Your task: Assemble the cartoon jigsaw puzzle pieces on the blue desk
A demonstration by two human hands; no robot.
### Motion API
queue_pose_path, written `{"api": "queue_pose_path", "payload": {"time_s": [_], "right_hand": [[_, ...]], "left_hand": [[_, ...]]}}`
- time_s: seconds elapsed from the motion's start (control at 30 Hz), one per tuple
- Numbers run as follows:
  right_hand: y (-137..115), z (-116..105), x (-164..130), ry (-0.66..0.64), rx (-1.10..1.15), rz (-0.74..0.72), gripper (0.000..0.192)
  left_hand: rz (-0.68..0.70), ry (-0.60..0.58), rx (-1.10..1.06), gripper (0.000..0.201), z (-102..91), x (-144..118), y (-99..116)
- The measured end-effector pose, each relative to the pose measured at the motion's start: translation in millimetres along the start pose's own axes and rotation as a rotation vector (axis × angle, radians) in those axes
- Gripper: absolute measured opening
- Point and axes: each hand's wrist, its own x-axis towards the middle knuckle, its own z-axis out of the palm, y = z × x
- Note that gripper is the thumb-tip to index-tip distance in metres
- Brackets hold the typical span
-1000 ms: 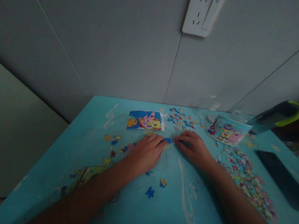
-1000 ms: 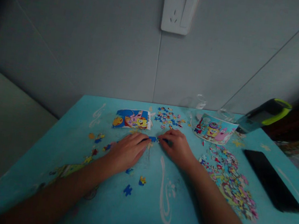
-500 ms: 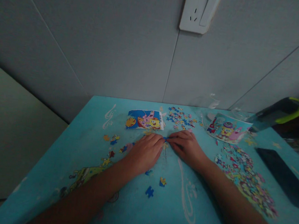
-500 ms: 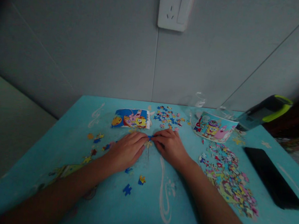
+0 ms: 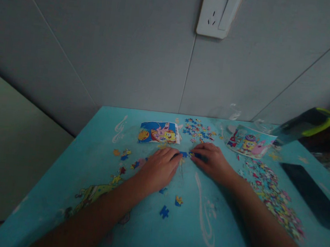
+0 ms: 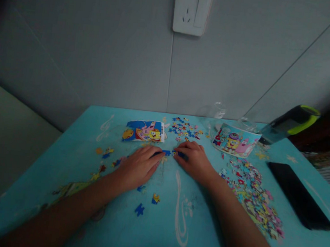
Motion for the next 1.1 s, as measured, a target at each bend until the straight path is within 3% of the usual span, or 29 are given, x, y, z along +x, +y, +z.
{"api": "queue_pose_path", "payload": {"time_s": [0.57, 1.1], "right_hand": [[3, 4, 3, -0.001, 0.082, -0.022, 0.021], [-10, 3, 4, -0.006, 0.048, -0.001, 0.02]], "left_hand": [[-0.005, -0.004, -0.012, 0.035, 0.2, 0, 0], [0.008, 0.009, 0.024, 0.035, 0.4, 0, 0]]}}
